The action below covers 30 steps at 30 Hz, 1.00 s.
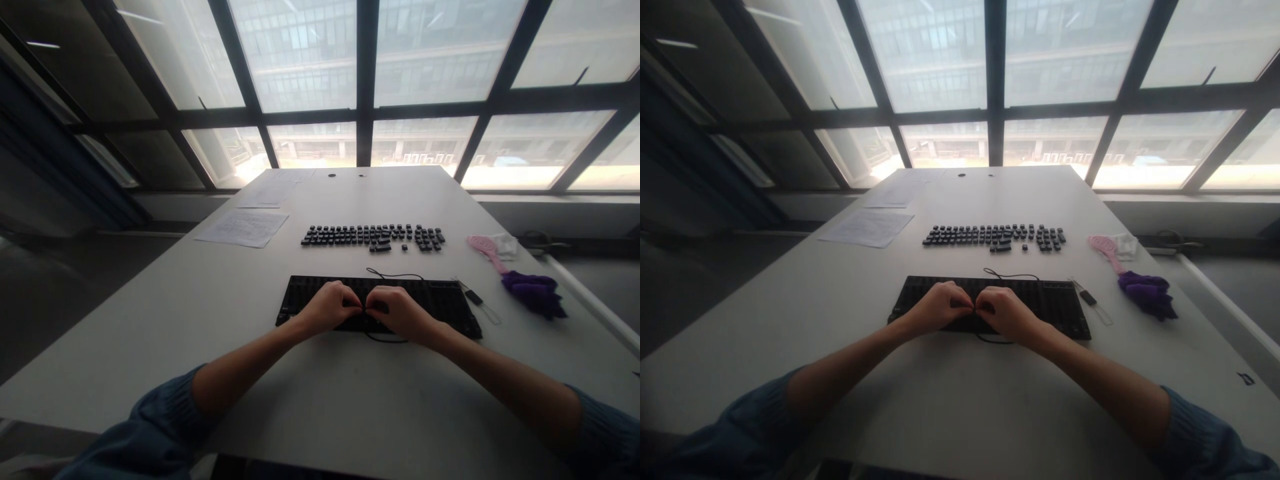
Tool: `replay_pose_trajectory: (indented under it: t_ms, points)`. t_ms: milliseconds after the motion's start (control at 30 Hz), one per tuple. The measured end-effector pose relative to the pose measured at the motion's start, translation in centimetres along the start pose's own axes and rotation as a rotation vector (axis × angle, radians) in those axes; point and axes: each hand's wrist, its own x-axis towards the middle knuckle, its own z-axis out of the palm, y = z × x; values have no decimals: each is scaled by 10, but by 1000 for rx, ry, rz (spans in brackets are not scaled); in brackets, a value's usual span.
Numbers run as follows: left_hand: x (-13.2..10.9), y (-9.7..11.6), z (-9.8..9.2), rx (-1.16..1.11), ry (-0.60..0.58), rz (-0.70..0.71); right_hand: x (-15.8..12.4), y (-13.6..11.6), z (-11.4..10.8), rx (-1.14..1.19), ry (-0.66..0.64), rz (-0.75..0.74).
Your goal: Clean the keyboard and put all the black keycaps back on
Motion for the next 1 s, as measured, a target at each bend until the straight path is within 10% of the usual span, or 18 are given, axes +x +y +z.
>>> replay_pose_trajectory:
  t_ms: [1000]
  points:
    - [-13, -2, 12, 16, 120, 93, -1, -2, 4, -38, -17, -94]
